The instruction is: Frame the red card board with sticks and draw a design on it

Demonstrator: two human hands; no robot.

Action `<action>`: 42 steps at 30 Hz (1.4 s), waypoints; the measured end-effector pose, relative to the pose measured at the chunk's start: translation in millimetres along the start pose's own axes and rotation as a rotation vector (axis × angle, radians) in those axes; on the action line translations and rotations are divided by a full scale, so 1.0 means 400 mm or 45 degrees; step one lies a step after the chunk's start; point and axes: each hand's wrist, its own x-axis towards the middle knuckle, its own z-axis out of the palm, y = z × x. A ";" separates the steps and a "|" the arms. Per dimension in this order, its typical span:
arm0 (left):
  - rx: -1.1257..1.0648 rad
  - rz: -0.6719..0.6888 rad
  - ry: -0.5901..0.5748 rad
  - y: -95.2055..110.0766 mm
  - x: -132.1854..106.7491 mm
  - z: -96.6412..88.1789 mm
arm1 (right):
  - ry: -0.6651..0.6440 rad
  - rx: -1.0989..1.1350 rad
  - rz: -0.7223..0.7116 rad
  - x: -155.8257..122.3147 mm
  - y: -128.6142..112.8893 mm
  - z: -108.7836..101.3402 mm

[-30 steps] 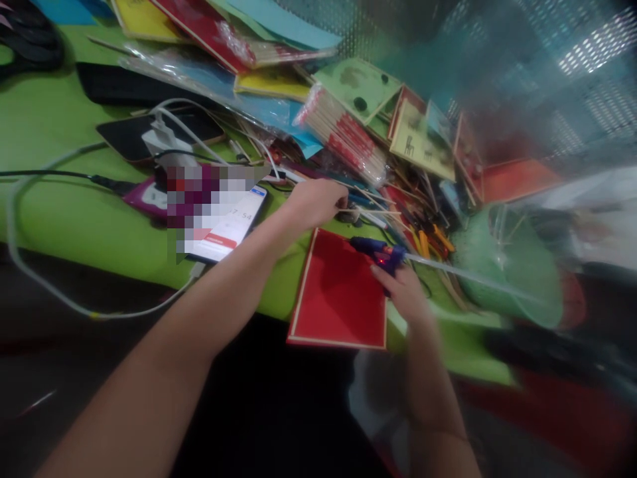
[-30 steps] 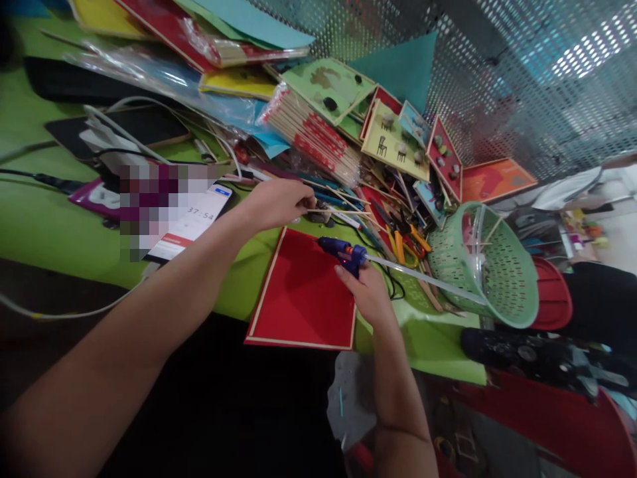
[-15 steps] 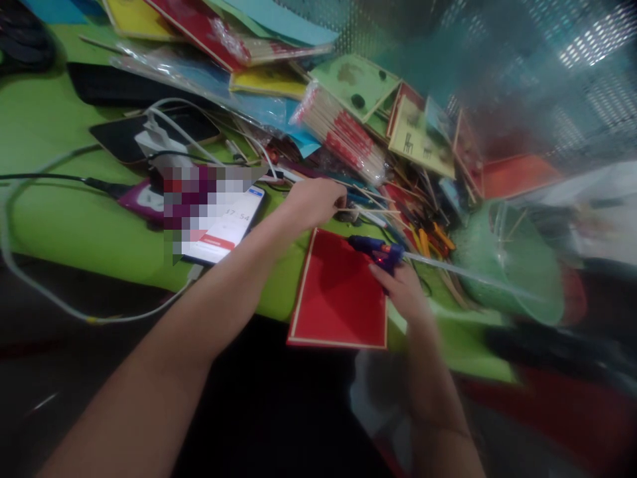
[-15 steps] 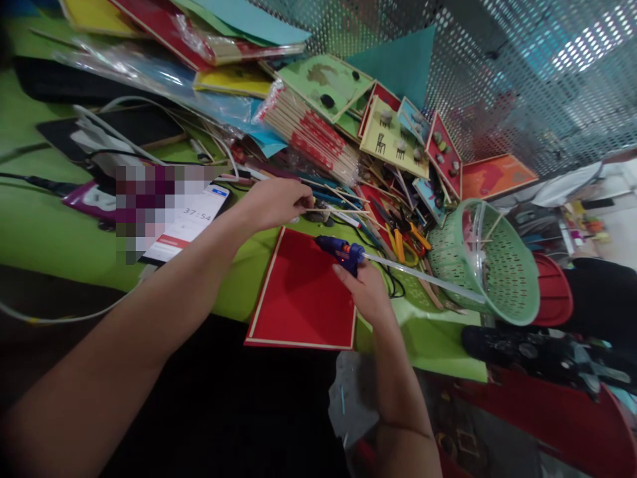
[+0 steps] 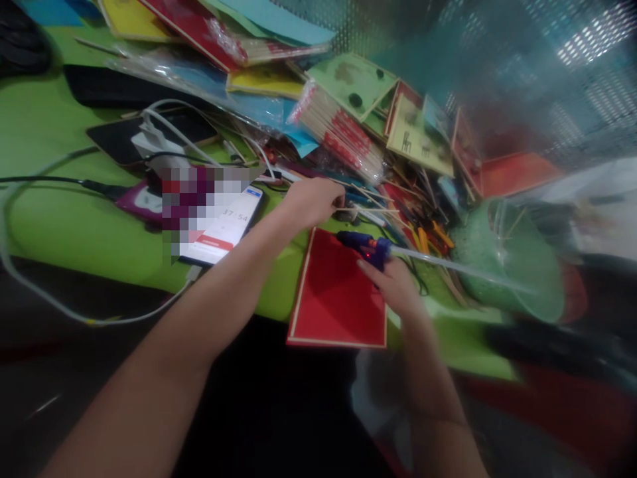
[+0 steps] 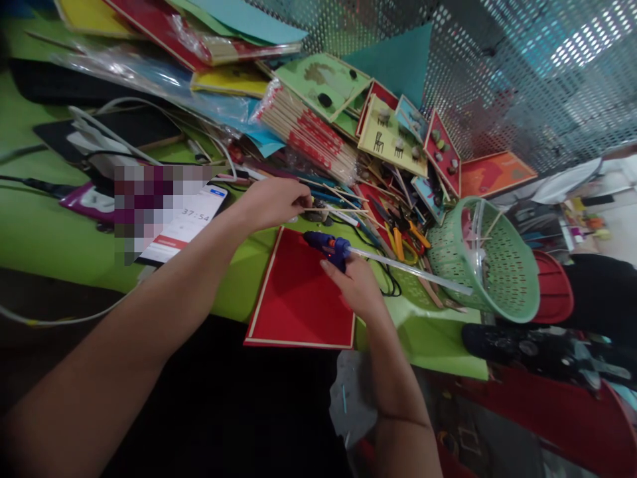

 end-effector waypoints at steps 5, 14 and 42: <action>0.008 0.005 0.011 -0.001 0.001 0.003 | 0.038 0.090 0.066 -0.011 0.014 -0.013; -0.011 -0.009 0.022 -0.003 0.003 0.007 | 0.116 0.201 0.132 -0.031 0.038 -0.027; -0.014 0.006 0.035 -0.004 0.003 0.009 | 0.074 0.039 0.050 -0.019 0.028 -0.031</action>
